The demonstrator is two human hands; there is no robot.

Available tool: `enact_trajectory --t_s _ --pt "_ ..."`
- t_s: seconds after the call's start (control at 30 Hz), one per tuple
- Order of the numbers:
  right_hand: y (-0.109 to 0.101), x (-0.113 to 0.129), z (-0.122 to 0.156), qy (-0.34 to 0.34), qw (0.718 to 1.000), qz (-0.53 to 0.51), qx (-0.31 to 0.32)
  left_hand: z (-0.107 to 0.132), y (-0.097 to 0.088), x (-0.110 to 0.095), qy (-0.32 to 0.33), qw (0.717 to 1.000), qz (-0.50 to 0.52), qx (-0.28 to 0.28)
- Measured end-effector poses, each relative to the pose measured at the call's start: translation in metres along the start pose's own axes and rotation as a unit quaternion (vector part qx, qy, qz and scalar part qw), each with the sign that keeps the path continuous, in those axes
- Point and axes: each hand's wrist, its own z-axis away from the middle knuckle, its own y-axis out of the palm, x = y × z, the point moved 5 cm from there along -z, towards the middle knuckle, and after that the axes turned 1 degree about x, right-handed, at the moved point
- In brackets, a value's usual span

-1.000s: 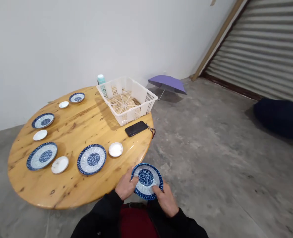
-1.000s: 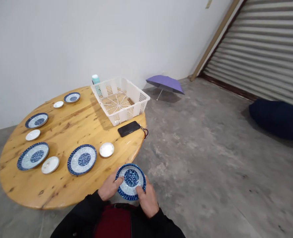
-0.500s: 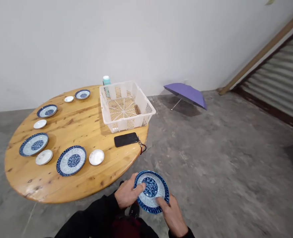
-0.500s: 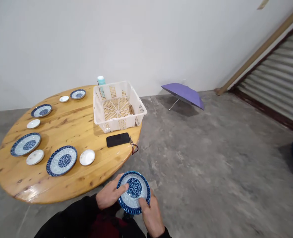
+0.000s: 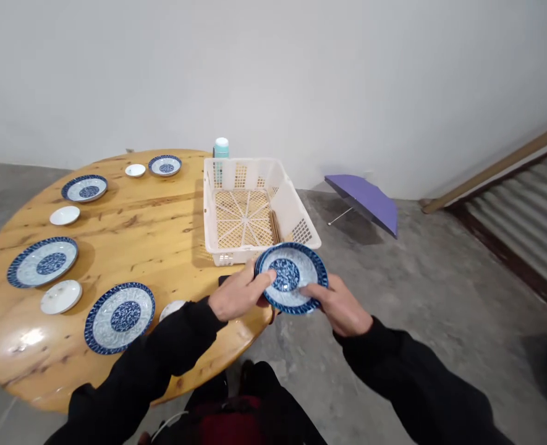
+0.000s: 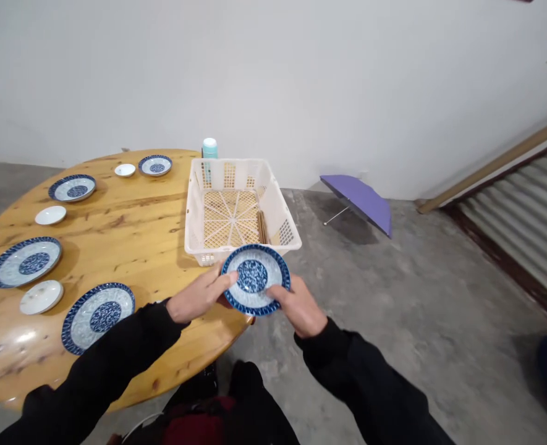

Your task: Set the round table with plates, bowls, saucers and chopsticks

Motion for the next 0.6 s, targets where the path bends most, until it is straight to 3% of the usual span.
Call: enact_trajectory --t_s 0.1,0.27,0.4,0.6 --pt "0.011 0.031 -0.047 0.024 0.999 -0.017 0.034 -0.034 -0.016 -0.025 0.014 0.999 -0.017 0.025" --pt "0.030 0.063 -0.134 0.051 0.996 -0.016 0.075 -0.102 -0.057 -0.040 0.003 0.995 -0.077 -0.056" --pt "0.045 0.067 -0.210 0.083 0.990 -0.010 0.116 -0.158 -0.089 -0.035 -0.047 0.983 -0.107 -0.143" --pt "0.057 0.058 -0.321 0.137 0.981 0.010 0.135 -0.247 -0.116 -0.011 -0.119 0.970 -0.033 -0.211"
